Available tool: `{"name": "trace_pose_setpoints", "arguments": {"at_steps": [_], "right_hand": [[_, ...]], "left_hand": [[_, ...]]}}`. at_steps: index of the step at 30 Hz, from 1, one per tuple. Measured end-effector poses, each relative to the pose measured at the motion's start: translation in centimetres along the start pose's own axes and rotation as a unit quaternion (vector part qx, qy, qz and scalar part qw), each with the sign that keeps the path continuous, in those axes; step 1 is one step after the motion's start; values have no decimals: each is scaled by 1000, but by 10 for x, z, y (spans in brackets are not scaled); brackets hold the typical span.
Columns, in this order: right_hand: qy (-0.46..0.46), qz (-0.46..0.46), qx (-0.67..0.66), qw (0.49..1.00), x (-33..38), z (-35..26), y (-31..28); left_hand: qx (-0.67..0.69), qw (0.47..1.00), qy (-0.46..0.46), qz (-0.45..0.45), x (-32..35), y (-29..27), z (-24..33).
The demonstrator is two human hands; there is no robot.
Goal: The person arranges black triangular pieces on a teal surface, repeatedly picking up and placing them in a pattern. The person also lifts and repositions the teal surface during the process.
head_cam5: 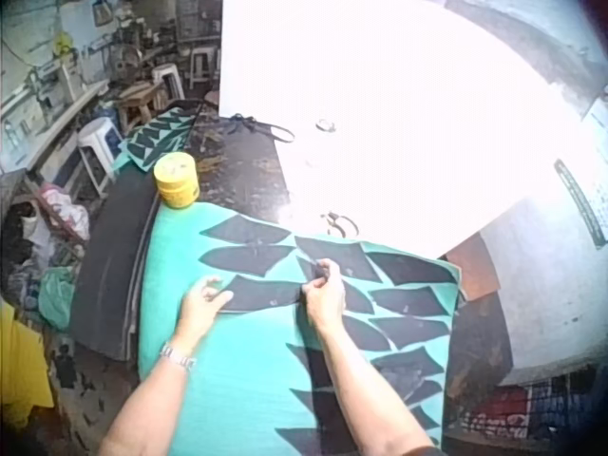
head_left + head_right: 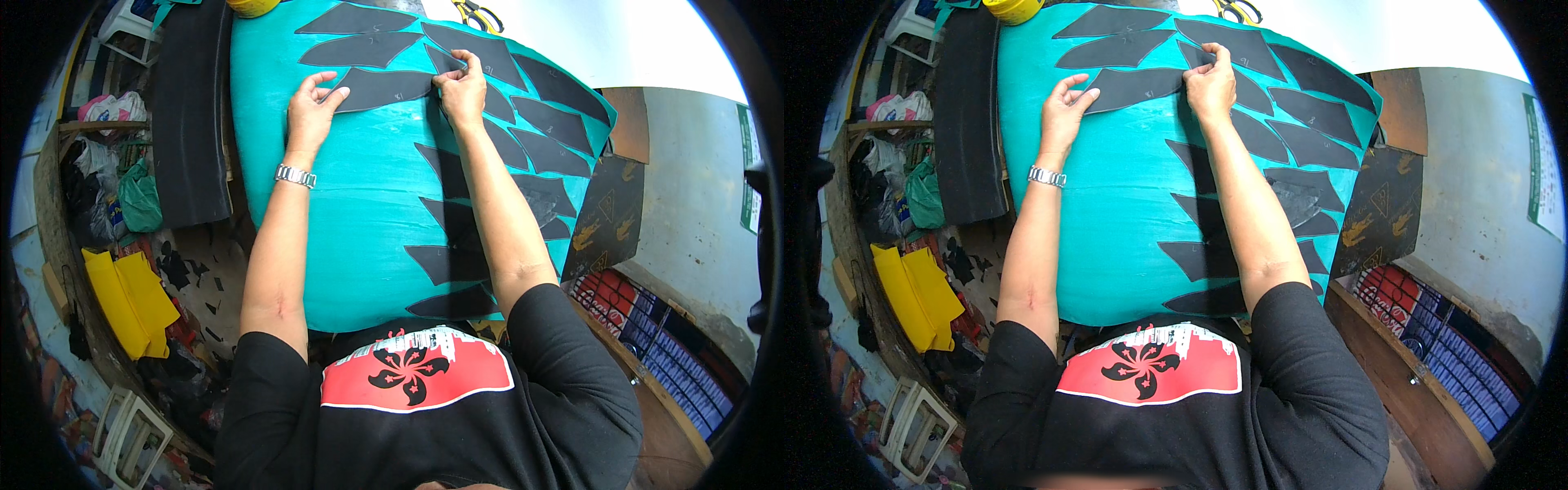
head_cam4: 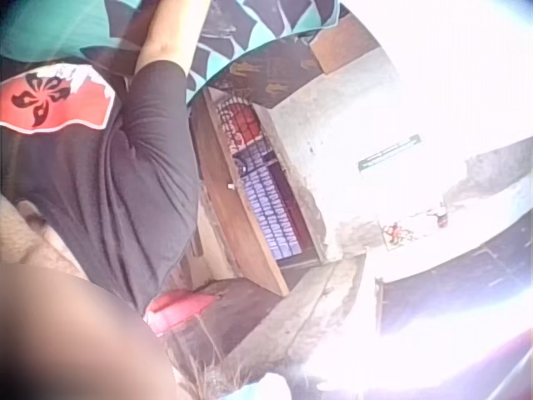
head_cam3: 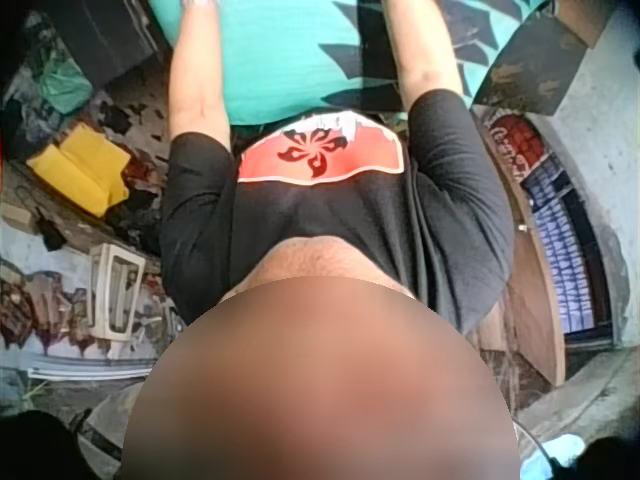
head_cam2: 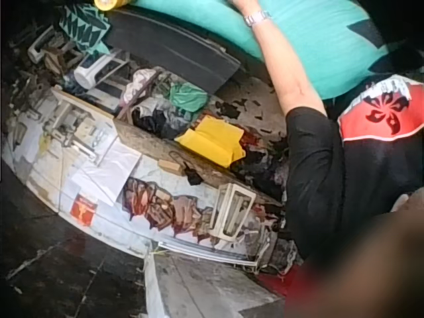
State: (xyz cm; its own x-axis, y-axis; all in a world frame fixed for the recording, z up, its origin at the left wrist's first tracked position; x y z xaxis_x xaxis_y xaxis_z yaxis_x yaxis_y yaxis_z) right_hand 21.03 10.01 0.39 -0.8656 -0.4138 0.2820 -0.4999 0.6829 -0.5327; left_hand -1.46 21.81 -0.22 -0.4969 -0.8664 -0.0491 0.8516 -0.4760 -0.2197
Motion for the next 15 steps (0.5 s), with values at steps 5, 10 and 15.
{"name": "trace_pose_setpoints", "arguments": {"at_steps": [5,10,15], "right_hand": [[74,-98,-207,971,-11,0,-4],[57,-58,-147,986,-12,5,-6],[27,-1,-43,999,-11,8,-5]], "left_hand": [[188,980,-71,-6,-1,-9,6],[67,997,-25,0,-4,2,-1],[-66,997,24,26,-4,6,-10]]}}
Point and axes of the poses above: each hand's wrist, its own x-axis away from the middle knuckle, its own y-axis out of the palm, z = x × y, the point moved 2 cm from there along -x, towards the middle knuckle, and after that the axes turned 14 degrees about y, right-handed, at the moved point
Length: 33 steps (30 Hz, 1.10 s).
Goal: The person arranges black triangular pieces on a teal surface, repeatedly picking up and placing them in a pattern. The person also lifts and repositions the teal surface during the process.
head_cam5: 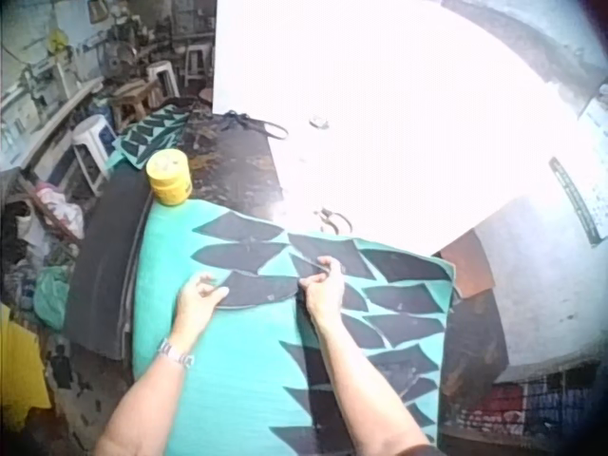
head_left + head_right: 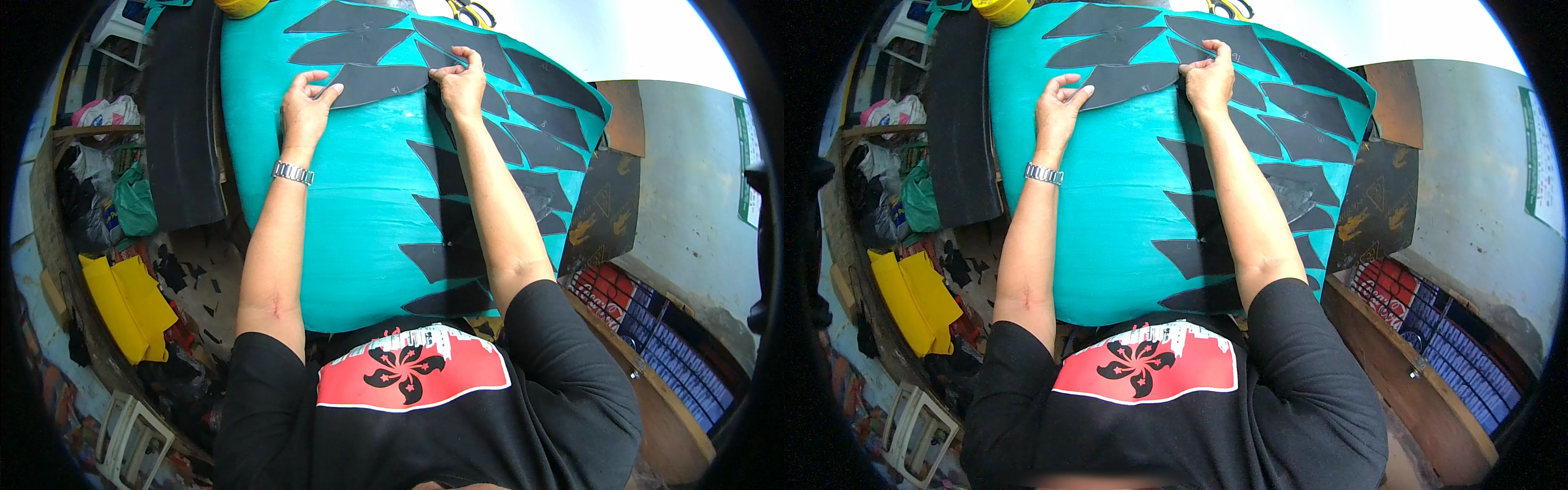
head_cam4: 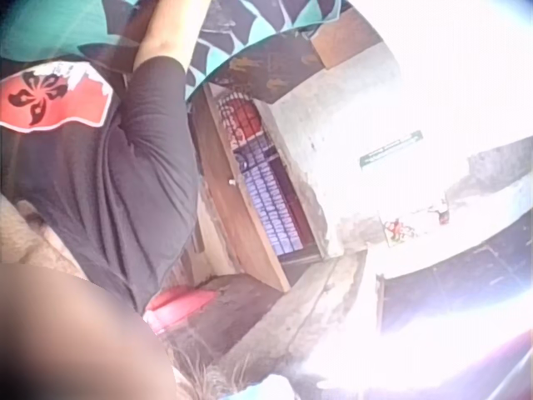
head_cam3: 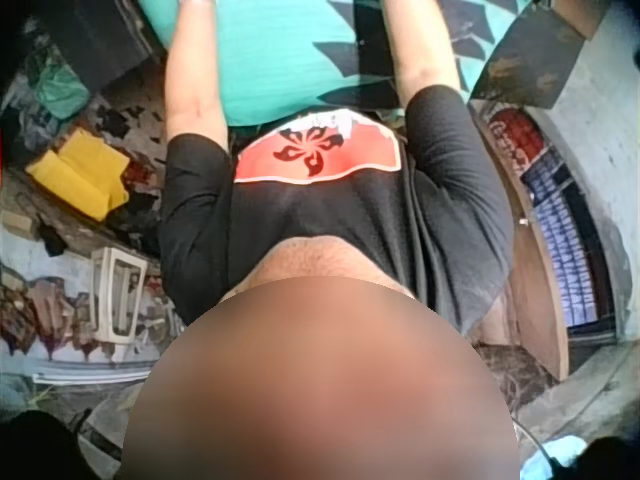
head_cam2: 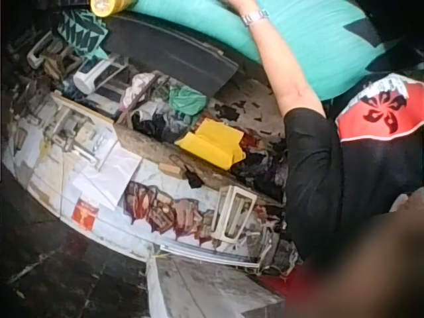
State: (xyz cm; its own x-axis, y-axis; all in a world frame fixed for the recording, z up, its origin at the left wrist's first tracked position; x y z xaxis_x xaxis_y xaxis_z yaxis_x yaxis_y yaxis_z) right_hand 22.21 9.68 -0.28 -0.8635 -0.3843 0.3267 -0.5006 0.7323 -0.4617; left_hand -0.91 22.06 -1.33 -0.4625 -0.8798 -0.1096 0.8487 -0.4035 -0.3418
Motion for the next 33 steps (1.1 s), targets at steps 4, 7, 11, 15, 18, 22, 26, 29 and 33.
{"name": "trace_pose_setpoints", "arguments": {"at_steps": [4,7,11,15,18,22,26,29,33], "right_hand": [[-16,16,38,999,4,-4,-1],[-39,42,71,996,10,-8,0],[-45,50,96,993,14,-11,1],[-61,53,112,990,16,-12,2],[-84,65,131,986,18,-11,4],[-107,72,155,979,20,-10,6],[-110,58,148,981,20,-9,5],[-114,54,139,982,21,-10,2],[-138,83,167,973,19,-10,-1]], "left_hand": [[-19,1000,6,1,1,-1,1],[-9,1000,-5,3,0,-1,3],[-24,1000,-6,6,-1,-1,4],[-35,999,-4,9,0,-1,5],[-41,999,3,16,0,0,5],[-48,999,4,10,0,0,4],[-36,999,-3,12,1,0,3],[-20,1000,-7,9,0,0,3],[-21,1000,-15,-1,1,0,2]]}}
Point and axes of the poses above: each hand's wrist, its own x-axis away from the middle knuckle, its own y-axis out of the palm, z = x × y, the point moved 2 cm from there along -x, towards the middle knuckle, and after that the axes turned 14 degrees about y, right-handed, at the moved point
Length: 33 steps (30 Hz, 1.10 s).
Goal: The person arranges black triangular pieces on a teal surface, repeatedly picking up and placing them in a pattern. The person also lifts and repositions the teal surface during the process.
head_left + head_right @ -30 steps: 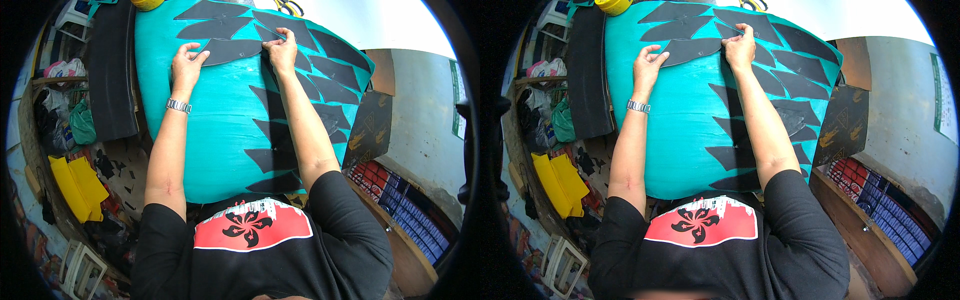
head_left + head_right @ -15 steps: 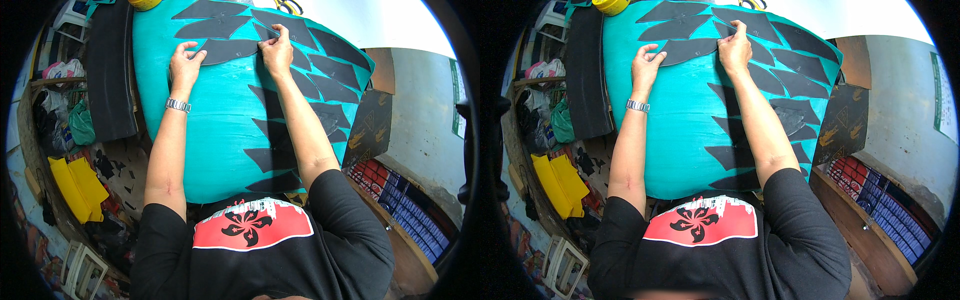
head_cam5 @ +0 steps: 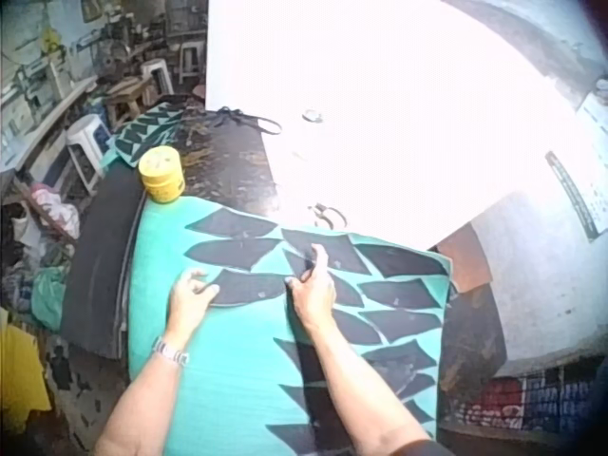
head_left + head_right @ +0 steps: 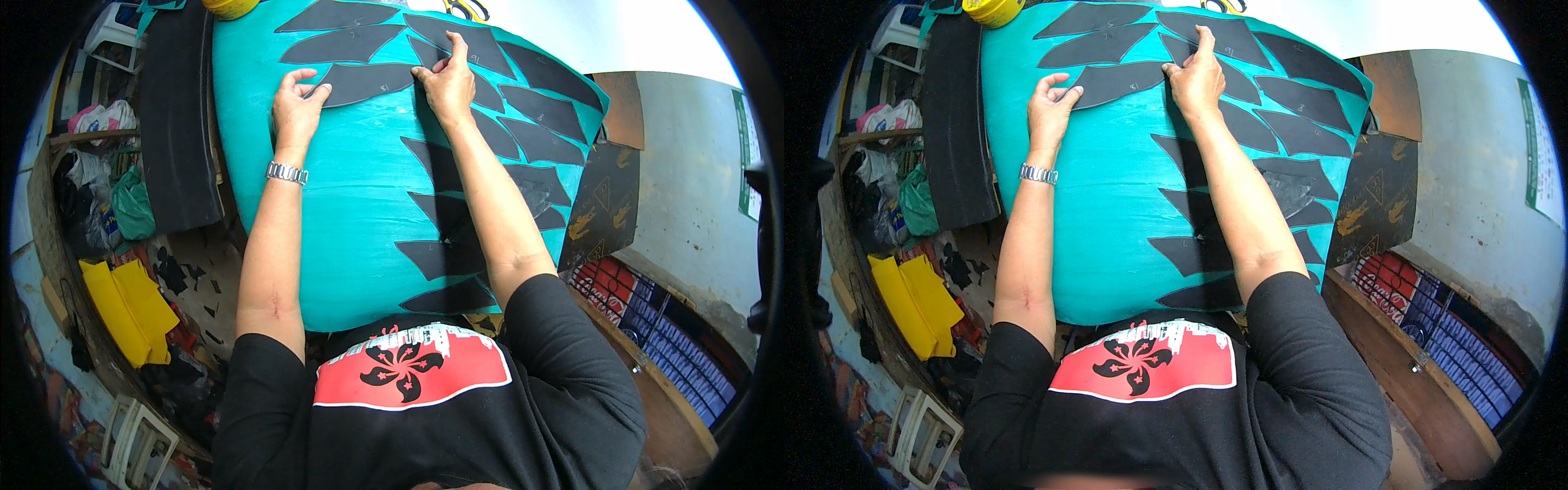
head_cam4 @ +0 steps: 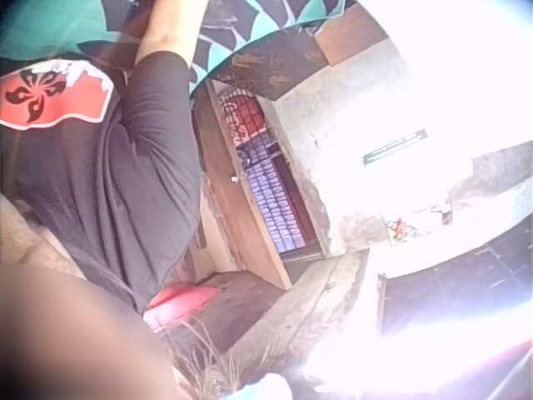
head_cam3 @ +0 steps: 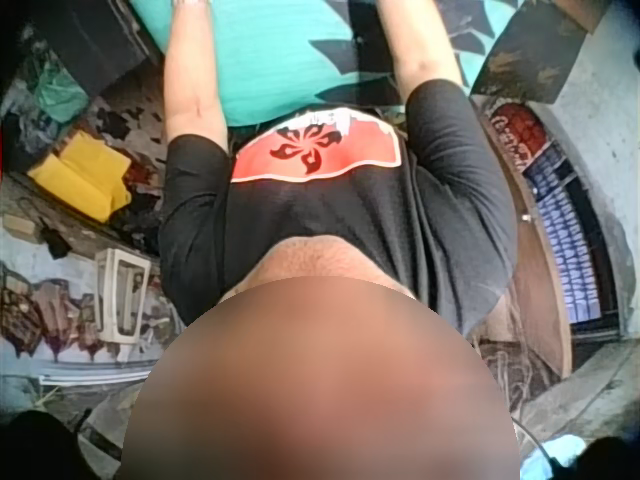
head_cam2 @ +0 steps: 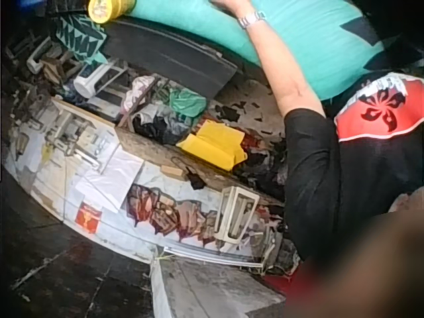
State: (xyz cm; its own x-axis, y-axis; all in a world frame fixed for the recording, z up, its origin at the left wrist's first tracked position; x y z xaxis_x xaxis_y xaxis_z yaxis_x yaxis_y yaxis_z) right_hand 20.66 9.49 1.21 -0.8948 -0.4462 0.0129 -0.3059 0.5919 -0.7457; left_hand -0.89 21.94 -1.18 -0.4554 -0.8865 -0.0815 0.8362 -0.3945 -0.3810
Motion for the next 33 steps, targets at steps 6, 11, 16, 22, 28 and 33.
{"name": "trace_pose_setpoints", "arguments": {"at_steps": [6,11,16,22,28,33], "right_hand": [[7,-48,-41,998,-15,9,-2],[32,-56,-74,995,-20,14,-4],[17,-31,-28,999,-16,10,-3],[53,-82,32,995,-27,6,-7],[81,-104,50,990,-31,2,-9],[72,-89,53,992,-23,-3,-11]], "left_hand": [[48,999,11,20,0,0,-1],[92,995,7,28,2,0,2],[89,996,-3,14,5,-2,2],[89,995,22,51,5,2,0],[-37,998,22,55,4,4,3],[-126,991,13,52,2,5,10]]}}
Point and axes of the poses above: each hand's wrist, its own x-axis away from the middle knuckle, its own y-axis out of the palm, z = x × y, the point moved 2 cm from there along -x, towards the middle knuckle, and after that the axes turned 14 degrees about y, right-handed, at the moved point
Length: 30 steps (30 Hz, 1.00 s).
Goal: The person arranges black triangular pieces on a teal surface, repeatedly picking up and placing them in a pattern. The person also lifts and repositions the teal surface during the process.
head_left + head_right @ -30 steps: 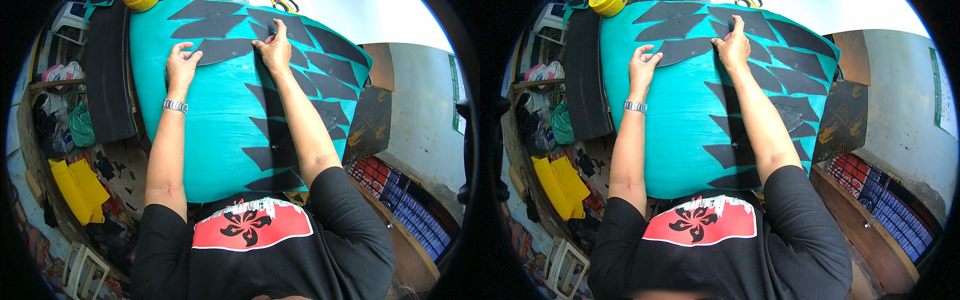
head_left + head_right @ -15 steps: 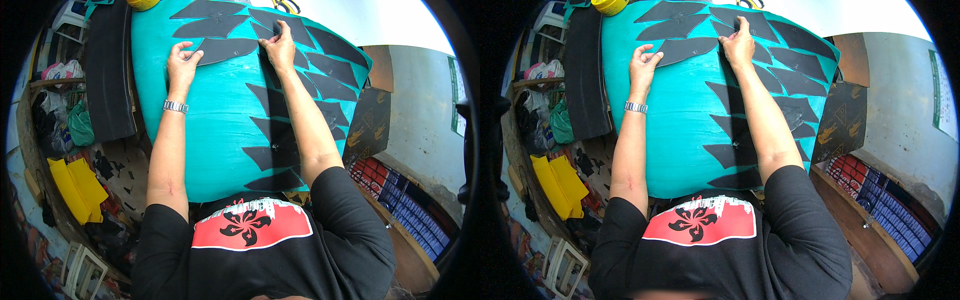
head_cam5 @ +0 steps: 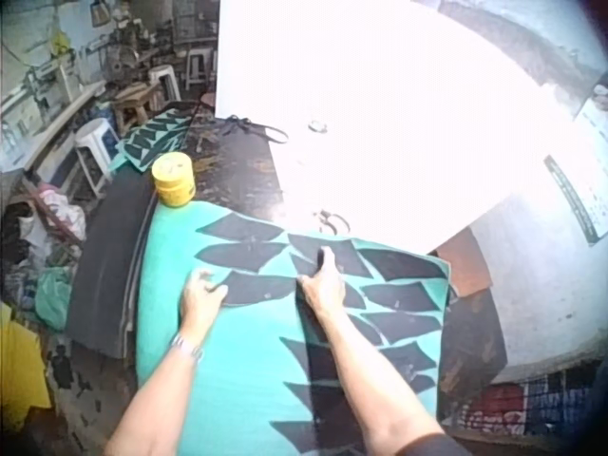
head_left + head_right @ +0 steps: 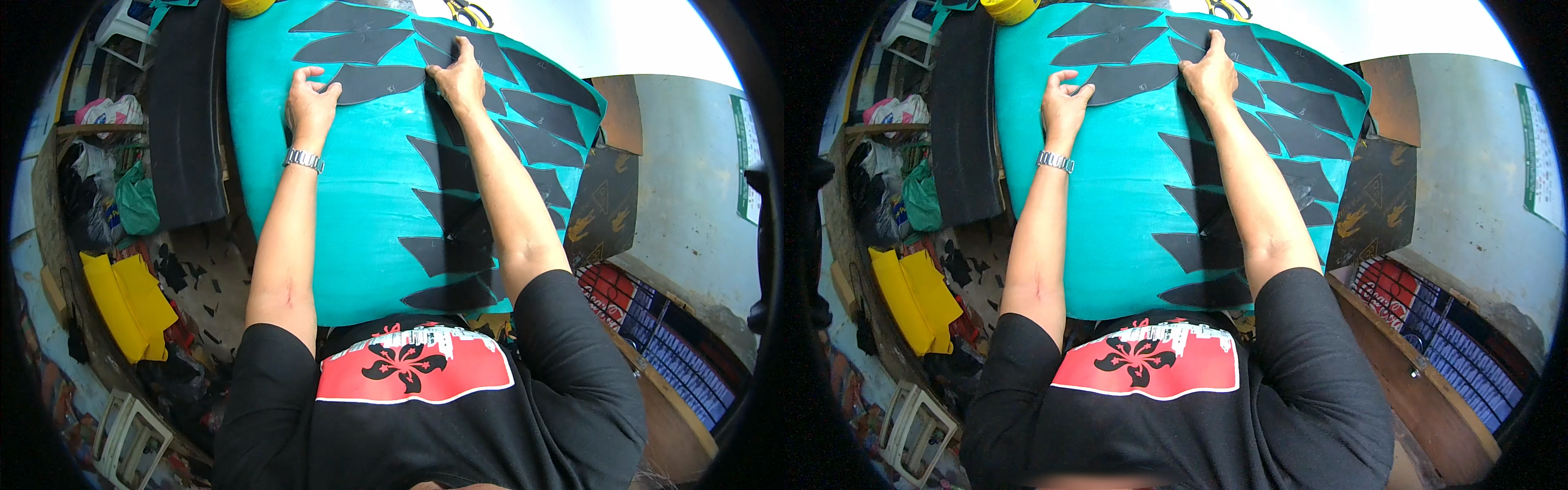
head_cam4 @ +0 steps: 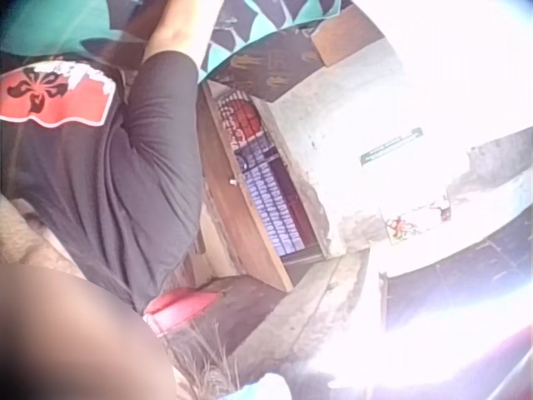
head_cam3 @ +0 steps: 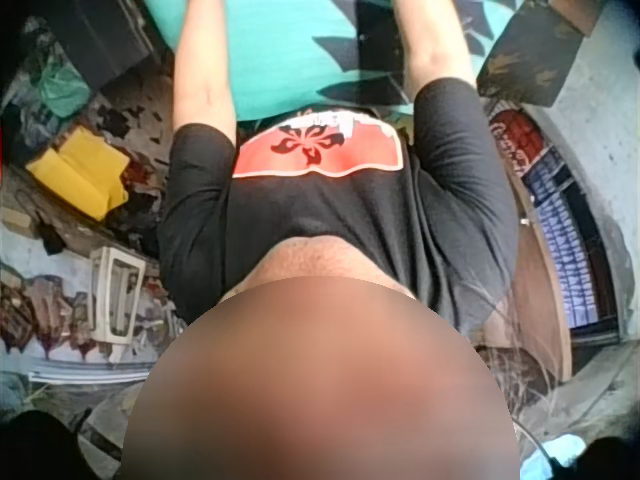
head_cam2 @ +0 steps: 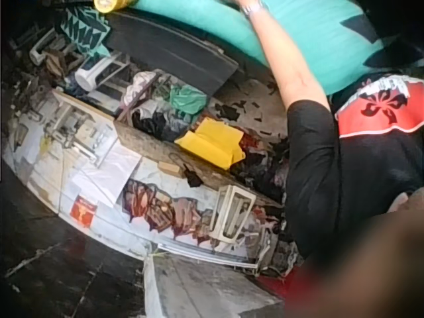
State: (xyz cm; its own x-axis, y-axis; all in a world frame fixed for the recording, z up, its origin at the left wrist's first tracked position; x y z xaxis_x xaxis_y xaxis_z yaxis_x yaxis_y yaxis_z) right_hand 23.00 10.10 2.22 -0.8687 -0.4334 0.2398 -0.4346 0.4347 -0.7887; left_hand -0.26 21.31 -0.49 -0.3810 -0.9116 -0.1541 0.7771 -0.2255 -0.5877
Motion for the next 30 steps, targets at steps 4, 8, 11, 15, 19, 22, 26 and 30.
{"name": "trace_pose_setpoints", "arguments": {"at_steps": [4,8,11,15,19,22,26,30], "right_hand": [[-117,58,42,991,18,-7,5],[-403,-3,37,914,59,-11,45],[-421,1,186,888,79,-1,80],[-449,9,192,873,66,7,89],[-448,-4,212,869,58,9,89],[-487,84,243,835,62,8,87],[-452,-4,226,863,61,8,85],[-420,-22,236,876,60,10,80]], "left_hand": [[-44,999,9,0,-2,1,4],[-32,999,26,2,-3,0,2],[-34,993,109,-10,1,-4,2],[-41,984,157,-72,9,-16,2],[-68,992,90,-62,9,-28,-3],[-90,994,53,-37,11,-32,-8],[-67,997,45,-9,13,-31,-15],[-180,978,98,40,10,-37,-5]]}}
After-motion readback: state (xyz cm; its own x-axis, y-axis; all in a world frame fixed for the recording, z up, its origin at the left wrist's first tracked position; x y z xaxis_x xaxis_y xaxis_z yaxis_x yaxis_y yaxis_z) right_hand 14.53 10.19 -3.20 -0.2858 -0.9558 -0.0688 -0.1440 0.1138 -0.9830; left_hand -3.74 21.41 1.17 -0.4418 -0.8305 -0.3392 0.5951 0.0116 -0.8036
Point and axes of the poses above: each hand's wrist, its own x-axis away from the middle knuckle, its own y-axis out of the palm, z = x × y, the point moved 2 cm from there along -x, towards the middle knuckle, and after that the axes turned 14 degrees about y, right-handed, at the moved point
